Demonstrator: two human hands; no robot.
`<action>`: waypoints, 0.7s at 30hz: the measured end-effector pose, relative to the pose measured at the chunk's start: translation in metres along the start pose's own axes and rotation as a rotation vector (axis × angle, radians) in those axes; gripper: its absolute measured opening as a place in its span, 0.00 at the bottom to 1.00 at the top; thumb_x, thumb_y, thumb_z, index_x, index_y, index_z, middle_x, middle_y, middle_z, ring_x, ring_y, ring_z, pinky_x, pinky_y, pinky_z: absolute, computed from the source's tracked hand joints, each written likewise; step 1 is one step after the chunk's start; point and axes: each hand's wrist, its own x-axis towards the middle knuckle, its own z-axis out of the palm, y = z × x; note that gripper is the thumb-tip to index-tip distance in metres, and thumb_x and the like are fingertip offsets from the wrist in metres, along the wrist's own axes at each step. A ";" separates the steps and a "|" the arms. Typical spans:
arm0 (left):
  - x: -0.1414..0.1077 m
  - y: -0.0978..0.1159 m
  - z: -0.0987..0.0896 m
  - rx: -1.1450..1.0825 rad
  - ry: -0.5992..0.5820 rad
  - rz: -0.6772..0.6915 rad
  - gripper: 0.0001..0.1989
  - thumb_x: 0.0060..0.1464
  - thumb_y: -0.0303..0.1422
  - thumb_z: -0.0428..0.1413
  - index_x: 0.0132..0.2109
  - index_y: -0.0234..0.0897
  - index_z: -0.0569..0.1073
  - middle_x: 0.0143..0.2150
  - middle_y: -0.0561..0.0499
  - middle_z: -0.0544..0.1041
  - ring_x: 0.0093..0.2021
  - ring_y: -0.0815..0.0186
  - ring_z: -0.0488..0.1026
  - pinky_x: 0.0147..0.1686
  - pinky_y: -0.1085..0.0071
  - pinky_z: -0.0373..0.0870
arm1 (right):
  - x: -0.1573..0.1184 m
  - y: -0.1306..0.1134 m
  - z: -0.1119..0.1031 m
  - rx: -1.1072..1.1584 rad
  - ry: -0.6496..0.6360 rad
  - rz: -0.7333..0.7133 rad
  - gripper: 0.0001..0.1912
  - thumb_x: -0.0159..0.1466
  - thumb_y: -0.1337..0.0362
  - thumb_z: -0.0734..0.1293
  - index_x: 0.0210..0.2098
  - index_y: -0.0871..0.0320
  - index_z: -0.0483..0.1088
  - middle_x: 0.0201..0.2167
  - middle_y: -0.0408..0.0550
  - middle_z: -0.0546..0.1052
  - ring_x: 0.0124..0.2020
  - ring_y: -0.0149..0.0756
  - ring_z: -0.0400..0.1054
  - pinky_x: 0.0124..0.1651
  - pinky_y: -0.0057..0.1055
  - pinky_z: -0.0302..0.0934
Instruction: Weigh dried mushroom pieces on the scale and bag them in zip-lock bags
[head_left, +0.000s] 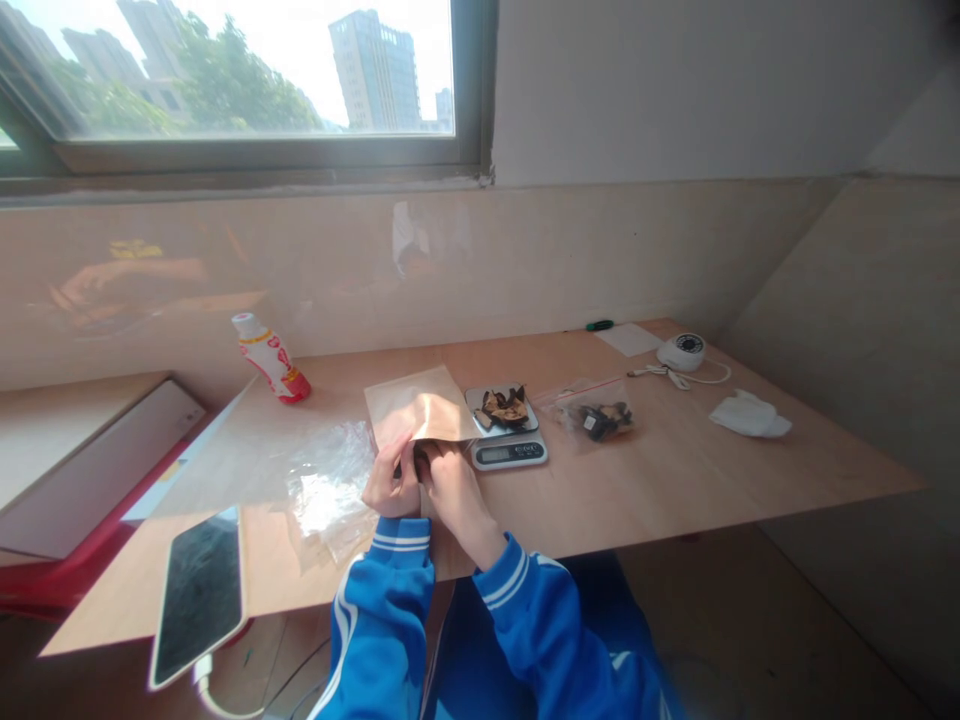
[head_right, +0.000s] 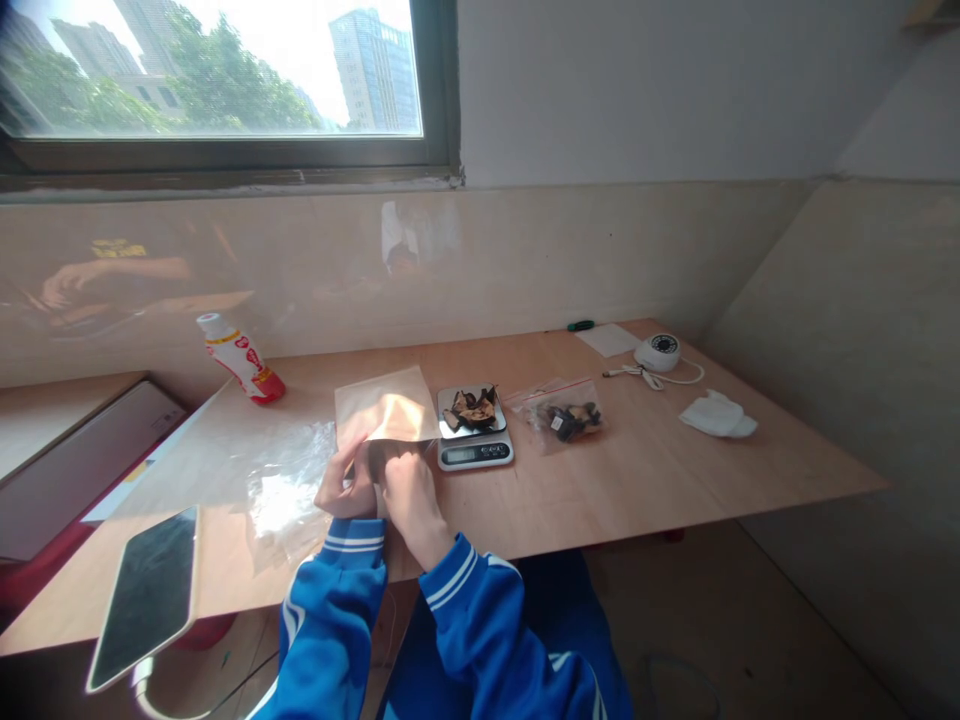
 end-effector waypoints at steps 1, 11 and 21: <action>0.000 0.001 0.000 0.001 0.003 -0.003 0.07 0.54 0.30 0.57 0.39 0.38 0.79 0.36 0.49 0.82 0.35 0.65 0.79 0.37 0.73 0.74 | -0.001 -0.001 -0.003 0.033 -0.006 0.010 0.18 0.63 0.74 0.59 0.52 0.62 0.67 0.46 0.60 0.75 0.51 0.46 0.68 0.51 0.37 0.64; 0.002 0.000 0.000 0.030 0.048 -0.027 0.06 0.53 0.30 0.58 0.38 0.37 0.79 0.34 0.48 0.82 0.33 0.64 0.79 0.37 0.71 0.74 | -0.038 0.025 -0.070 0.371 0.247 -0.030 0.19 0.62 0.76 0.54 0.30 0.54 0.74 0.32 0.46 0.76 0.39 0.37 0.70 0.45 0.35 0.65; 0.001 -0.004 -0.001 0.030 0.055 0.034 0.09 0.51 0.25 0.59 0.40 0.37 0.79 0.34 0.50 0.82 0.35 0.63 0.78 0.37 0.70 0.73 | 0.007 0.103 -0.048 -0.362 0.167 0.122 0.14 0.63 0.62 0.63 0.47 0.57 0.72 0.58 0.60 0.63 0.59 0.53 0.54 0.57 0.53 0.49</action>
